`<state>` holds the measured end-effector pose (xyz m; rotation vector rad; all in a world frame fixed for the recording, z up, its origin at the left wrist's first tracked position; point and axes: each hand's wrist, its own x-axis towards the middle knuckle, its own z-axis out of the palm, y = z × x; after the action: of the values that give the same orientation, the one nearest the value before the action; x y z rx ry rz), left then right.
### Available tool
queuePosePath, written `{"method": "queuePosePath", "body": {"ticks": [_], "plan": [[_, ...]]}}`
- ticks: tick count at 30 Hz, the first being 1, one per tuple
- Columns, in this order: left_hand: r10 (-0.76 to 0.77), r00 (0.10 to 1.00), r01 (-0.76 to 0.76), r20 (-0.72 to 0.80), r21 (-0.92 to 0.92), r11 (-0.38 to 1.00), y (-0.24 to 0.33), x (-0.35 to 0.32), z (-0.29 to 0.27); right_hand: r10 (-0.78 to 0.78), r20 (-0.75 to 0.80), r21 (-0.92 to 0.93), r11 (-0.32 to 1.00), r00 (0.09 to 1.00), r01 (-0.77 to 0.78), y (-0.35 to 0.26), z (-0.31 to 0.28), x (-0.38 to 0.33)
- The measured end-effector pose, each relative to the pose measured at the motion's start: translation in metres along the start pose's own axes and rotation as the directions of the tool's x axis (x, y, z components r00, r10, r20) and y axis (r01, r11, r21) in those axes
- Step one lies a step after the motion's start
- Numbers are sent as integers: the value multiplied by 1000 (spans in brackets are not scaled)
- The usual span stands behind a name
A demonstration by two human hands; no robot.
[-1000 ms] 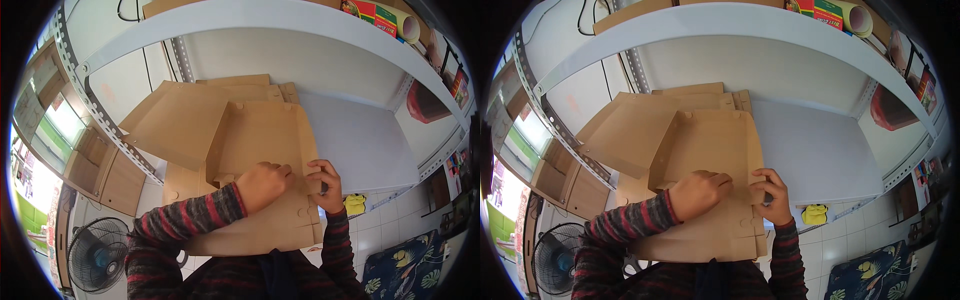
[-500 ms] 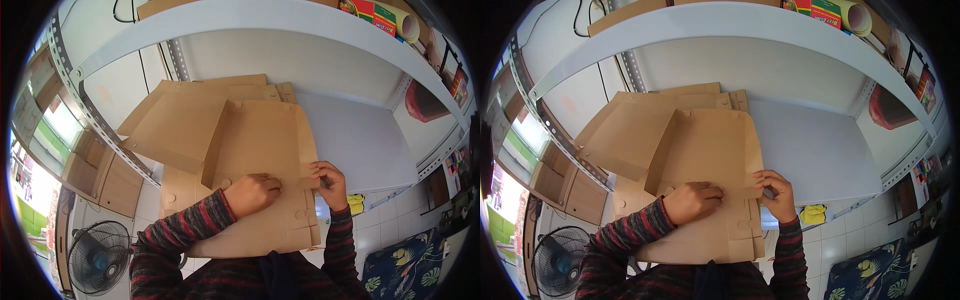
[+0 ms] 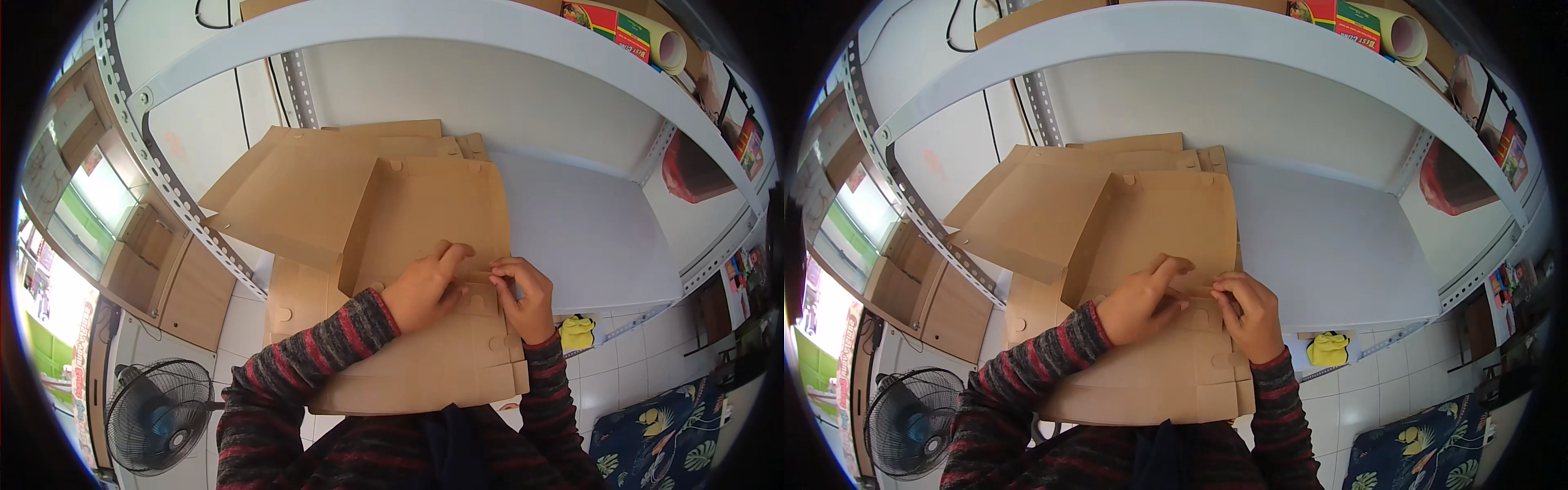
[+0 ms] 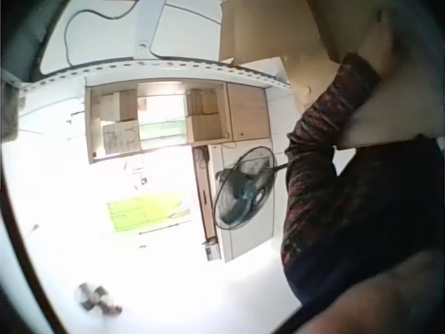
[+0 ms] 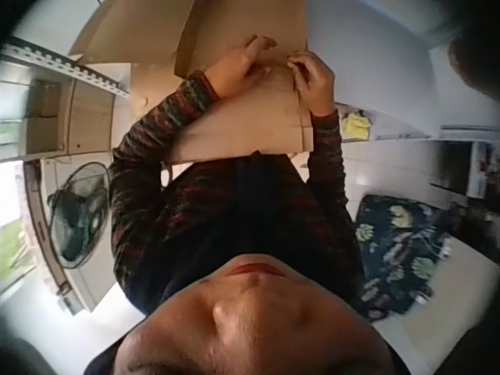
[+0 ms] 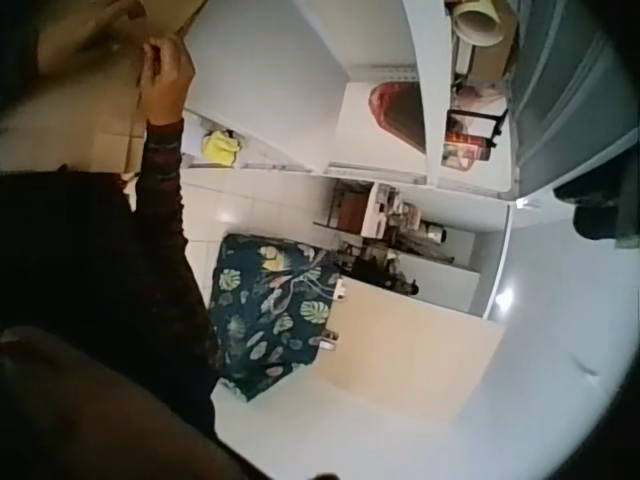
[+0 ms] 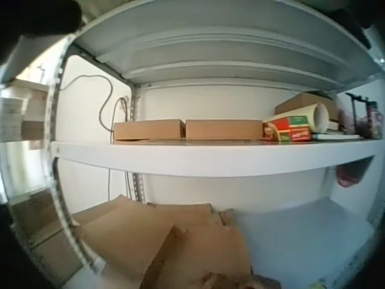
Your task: The person assembles flat-packed cardboard boxes by hand, folding the flaps and inserting the tabs into slots to form the box structure. The person then places the completed boxes onto a white metal shelf above the work area.
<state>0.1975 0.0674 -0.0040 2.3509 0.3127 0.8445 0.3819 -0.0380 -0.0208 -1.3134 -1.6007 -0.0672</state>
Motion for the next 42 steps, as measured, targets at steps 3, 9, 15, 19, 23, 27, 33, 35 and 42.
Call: {"method": "queuePosePath", "body": {"ticks": [3,9,15,19,23,27,33,35,42], "plan": [[42,998,-48,42,163,985,2,11,3,-18,3,-16,1000,1000,19,3,-1,-4],[68,998,-69,6,153,986,-15,13,12,-27,-41,-77,997,999,24,-28,-9,-12],[49,998,-48,-45,16,999,-16,13,15,-58,176,-165,982,983,87,-28,-14,-18],[45,997,-48,-60,-49,998,-17,14,15,-177,250,-286,926,952,247,-25,-11,-15],[24,1000,-24,-10,-3,1000,-12,15,8,-336,260,-374,829,905,415,-24,-10,-5],[-19,999,20,26,-37,999,-12,18,4,-445,302,-397,746,843,535,-12,-15,2],[-4,997,7,81,-40,999,-7,18,-3,-573,248,-421,662,781,620,3,-10,-3],[-1,994,5,108,-32,999,-5,17,-6,-596,245,-429,641,765,637,1,-10,-3],[85,991,-93,105,71,993,-2,17,-12,-622,289,-479,564,727,673,2,-9,-9]]}}
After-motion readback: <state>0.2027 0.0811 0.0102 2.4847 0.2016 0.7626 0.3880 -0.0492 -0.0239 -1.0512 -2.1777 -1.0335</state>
